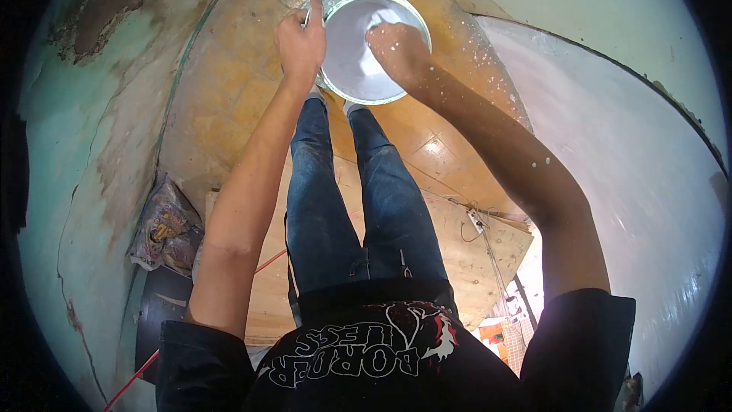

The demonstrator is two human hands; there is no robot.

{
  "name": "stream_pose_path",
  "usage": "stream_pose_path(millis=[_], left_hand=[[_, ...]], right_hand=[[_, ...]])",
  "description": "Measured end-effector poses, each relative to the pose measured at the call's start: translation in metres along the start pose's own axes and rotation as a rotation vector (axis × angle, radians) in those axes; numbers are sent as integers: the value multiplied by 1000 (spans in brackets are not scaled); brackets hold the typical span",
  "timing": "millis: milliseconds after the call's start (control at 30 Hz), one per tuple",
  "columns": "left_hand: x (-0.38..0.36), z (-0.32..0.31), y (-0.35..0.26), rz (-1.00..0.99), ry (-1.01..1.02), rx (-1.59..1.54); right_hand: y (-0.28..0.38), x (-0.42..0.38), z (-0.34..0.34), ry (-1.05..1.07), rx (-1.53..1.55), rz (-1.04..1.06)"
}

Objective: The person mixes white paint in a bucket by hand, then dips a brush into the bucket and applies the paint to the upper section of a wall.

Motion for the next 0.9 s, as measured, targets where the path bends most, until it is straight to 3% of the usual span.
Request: stream_pose_path(millis=[200, 300, 433, 533, 600, 667, 733, 900], left_hand=[[0, -2, 1, 7, 21, 4], [1, -3, 1, -14, -10, -4], [0, 0, -1, -8, -4, 7], [-2, 0, -2, 45, 80, -21], [0, 2, -3, 13, 28, -15], [0, 0, -1, -21, -23, -10], [1, -1, 0, -11, -6, -2], [1, -2, 0, -7, -13, 2]], right_hand=[[1, 17, -12, -206, 115, 15], [27, 11, -18, 65, 259, -72], [21, -6, -29, 214, 161, -21], [10, -11, -13, 27, 101, 99], [-10, -9, -5, 64, -13, -83], [-12, -3, 1, 40, -43, -79], [-12, 5, 3, -126, 12, -66], [19, 6, -22, -23, 151, -58]])
Point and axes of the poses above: each hand's wrist, its own x-axis towards the middle knuckle, its own z-axis out of the back of the hand, y = z × x, the point moved 7 cm from there along x, towards the middle knuckle, and after that the axes turned 14 degrees about x, right-handed, at the moved point
